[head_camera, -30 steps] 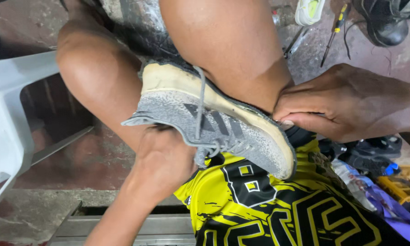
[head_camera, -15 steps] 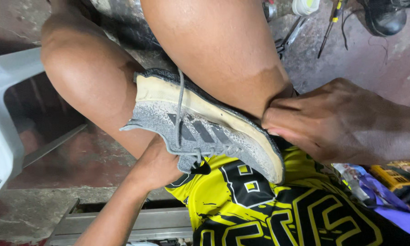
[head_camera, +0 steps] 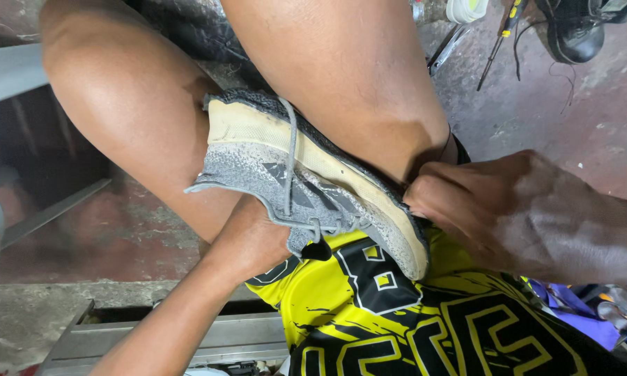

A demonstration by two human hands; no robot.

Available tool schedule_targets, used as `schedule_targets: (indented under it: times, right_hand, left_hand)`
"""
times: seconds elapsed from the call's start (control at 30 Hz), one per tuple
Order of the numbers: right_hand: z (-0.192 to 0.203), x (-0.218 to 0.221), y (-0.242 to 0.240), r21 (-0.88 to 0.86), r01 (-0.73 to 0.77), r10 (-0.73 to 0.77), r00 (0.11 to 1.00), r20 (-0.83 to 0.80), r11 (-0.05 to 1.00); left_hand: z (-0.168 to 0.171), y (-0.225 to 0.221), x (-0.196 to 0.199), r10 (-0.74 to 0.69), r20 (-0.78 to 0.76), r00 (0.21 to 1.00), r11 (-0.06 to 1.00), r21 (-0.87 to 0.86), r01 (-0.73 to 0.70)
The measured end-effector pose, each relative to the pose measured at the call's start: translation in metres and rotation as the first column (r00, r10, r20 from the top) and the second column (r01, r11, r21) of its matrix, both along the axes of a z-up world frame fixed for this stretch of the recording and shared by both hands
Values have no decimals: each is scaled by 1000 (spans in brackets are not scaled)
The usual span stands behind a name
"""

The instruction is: The person is sewing the sole of a sneaker back onto the upper by hand using a hook tool and thread, holding the shoe against their lap while pulling stitches through.

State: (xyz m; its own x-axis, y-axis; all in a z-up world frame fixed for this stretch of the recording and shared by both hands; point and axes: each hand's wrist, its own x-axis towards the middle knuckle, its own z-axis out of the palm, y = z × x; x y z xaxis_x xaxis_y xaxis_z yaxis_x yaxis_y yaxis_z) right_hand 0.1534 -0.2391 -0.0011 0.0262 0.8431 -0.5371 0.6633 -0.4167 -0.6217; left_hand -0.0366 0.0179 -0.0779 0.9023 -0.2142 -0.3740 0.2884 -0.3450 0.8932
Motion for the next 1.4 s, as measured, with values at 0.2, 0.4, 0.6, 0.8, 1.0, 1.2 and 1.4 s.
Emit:
schedule_targets:
  times: [0.2, 0.4, 0.6, 0.8, 1.0, 1.2, 1.4]
  right_hand:
    - [14, -6, 11, -95, -16, 13, 999, -33, 995]
    - [5, -3, 11, 62, 4, -3, 1000, -7, 998]
    - [6, -12, 14, -33, 92, -95, 991, -91, 995]
    - [5, 3, 8, 363, -20, 12, 1000, 24, 931]
    - [4, 13, 11, 175, -250, 222, 961, 162, 952]
    - [-6, 29, -3, 31, -374, 361, 910, 203, 927]
    - [-14, 30, -34, -3, -383, 362, 870, 334, 924]
  left_hand:
    - [-9, -1, -4, -86, 43, 995, 996, 25, 85]
    - [-14, -2, -6, -139, 124, 983, 987, 102, 127]
    - [-12, -2, -4, -82, 58, 995, 996, 32, 81]
    - [-12, -2, -3, -188, 142, 972, 974, 157, 165]
    - [-4, 4, 1, -128, 91, 988, 991, 45, 124]
    - [-8, 6, -4, -191, 129, 973, 976, 128, 174]
    - [-6, 4, -3, -182, 160, 970, 979, 121, 164]
